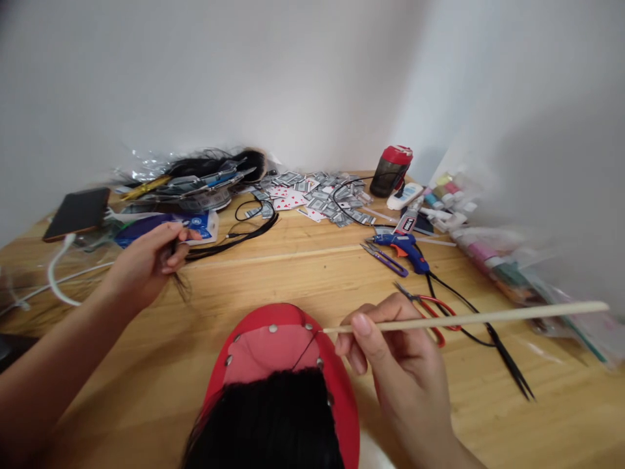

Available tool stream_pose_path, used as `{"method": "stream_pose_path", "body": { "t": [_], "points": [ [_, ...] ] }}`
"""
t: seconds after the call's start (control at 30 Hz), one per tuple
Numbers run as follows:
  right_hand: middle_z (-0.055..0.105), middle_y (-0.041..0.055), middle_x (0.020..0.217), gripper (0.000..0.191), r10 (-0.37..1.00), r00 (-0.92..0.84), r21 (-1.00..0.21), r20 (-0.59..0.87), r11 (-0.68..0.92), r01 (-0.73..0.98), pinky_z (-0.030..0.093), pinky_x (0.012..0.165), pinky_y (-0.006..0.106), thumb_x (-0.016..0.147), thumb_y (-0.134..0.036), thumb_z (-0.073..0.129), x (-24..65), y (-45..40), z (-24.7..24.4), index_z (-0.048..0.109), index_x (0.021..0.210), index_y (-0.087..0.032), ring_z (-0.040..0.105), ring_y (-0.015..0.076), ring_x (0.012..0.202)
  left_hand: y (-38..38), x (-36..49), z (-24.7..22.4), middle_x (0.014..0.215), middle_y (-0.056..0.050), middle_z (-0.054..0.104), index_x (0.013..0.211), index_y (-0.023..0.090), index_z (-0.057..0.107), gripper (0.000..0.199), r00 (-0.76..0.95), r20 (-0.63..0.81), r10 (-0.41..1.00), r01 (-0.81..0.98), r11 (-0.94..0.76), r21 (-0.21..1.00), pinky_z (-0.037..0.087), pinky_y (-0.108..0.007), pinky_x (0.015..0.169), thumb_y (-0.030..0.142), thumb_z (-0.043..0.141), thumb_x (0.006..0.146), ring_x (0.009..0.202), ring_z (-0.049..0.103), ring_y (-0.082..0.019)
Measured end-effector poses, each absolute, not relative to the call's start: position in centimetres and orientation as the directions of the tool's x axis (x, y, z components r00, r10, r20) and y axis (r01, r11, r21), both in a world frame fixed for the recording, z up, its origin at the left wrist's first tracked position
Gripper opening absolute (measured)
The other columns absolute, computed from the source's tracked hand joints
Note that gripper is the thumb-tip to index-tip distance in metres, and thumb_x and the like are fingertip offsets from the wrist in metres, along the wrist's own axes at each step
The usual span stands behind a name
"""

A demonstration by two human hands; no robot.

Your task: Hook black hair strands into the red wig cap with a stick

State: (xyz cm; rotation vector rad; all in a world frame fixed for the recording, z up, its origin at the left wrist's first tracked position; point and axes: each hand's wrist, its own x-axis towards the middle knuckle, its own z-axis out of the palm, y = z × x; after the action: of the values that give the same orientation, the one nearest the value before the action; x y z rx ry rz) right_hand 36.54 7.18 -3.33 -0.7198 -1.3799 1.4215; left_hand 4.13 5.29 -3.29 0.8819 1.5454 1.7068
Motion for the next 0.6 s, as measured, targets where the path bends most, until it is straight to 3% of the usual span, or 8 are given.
{"method": "stream_pose_path", "body": {
  "t": [0.13,0.23,0.27,0.33,0.4,0.5,0.53,0.6],
  "points": [
    [0.07,-0.0029,0.064,0.022,0.916,-0.333,-0.963,0.223,0.153,-0.222,0.044,0.049,0.016,0.092,-0.034,0.068,36.6,7.3,-3.5,0.058,0.076,-0.024,0.052,0.0073,0.049,4.8,6.4,-3.6,0.072,-0.001,0.066,0.071,0.017,0.056,0.02,-0.57,0.104,0.815,0.038,-0.101,0.994,0.032,-0.013,0.04,0.024,0.054,0.089,0.048,0.046,-0.006],
    [0.069,-0.0029,0.062,0.024,0.902,-0.38,-0.971,0.207,0.141,-0.194,0.046,0.049,0.015,0.092,-0.034,0.068,36.4,7.0,-3.5,0.058,0.074,-0.023,0.054,0.0068,0.048,2.9,9.5,-2.7,0.073,-0.002,0.071,0.071,0.018,0.059,0.025,-0.432,0.159,0.888,0.173,-0.092,0.981,0.043,-0.015,0.05,0.029,0.056,0.094,0.062,0.06,-0.01],
    [0.069,-0.0026,0.062,0.025,0.896,-0.394,-0.973,0.204,0.14,-0.186,0.046,0.049,0.015,0.092,-0.034,0.067,36.3,7.0,-3.4,0.058,0.073,-0.022,0.055,0.0068,0.047,2.1,10.6,-2.3,0.075,-0.001,0.071,0.074,0.019,0.063,0.028,-0.331,0.232,0.915,0.332,-0.118,0.936,0.046,-0.015,0.054,0.03,0.052,0.097,0.065,0.061,-0.01],
    [0.069,-0.0024,0.06,0.026,0.889,-0.408,-0.972,0.21,0.145,-0.186,0.046,0.047,0.014,0.092,-0.034,0.068,36.2,6.9,-3.2,0.056,0.071,-0.022,0.055,0.0065,0.046,0.3,12.6,-1.8,0.081,0.0,0.073,0.086,0.021,0.067,0.025,-0.153,0.4,0.904,0.605,-0.235,0.761,0.049,-0.015,0.061,0.025,0.047,0.1,0.071,0.065,-0.009],
    [0.068,-0.0029,0.06,0.026,0.885,-0.401,-0.966,0.237,0.169,-0.197,0.044,0.044,0.013,0.092,-0.032,0.068,36.2,6.8,-3.0,0.056,0.071,-0.022,0.053,0.0059,0.044,-1.4,14.5,-1.6,0.095,-0.002,0.075,0.101,0.019,0.066,0.019,0.103,0.557,0.824,0.737,-0.439,0.514,0.054,-0.017,0.073,0.02,0.047,0.099,0.085,0.07,-0.012],
    [0.068,-0.0029,0.062,0.021,0.871,-0.41,-0.96,0.269,0.211,-0.183,0.046,0.045,0.014,0.093,-0.029,0.067,36.3,6.6,-3.0,0.059,0.074,-0.023,0.054,0.0067,0.045,-3.2,16.8,-2.3,0.096,0.001,0.078,0.085,0.021,0.066,0.025,0.227,0.765,0.603,0.829,-0.531,0.173,0.053,-0.02,0.095,0.016,0.046,0.099,0.094,0.071,-0.012],
    [0.068,-0.0025,0.064,0.019,0.862,-0.434,-0.963,0.262,0.209,-0.168,0.047,0.046,0.015,0.093,-0.028,0.066,36.4,6.5,-3.1,0.061,0.076,-0.023,0.056,0.0076,0.047,-3.6,17.4,-2.5,0.091,0.005,0.078,0.083,0.022,0.067,0.03,0.179,0.799,0.574,0.85,-0.499,0.168,0.049,-0.019,0.103,0.012,0.043,0.1,0.093,0.071,-0.01],
    [0.068,-0.0014,0.065,0.017,0.845,-0.482,-0.973,0.232,0.194,-0.127,0.048,0.048,0.017,0.094,-0.026,0.064,36.4,6.4,-3.1,0.062,0.078,-0.023,0.058,0.0094,0.051,-4.1,18.1,-2.9,0.095,0.005,0.078,0.091,0.022,0.07,0.027,0.252,0.743,0.62,0.862,-0.493,0.119,0.048,-0.017,0.103,0.011,0.046,0.099,0.093,0.072,-0.008]
  ]
}}
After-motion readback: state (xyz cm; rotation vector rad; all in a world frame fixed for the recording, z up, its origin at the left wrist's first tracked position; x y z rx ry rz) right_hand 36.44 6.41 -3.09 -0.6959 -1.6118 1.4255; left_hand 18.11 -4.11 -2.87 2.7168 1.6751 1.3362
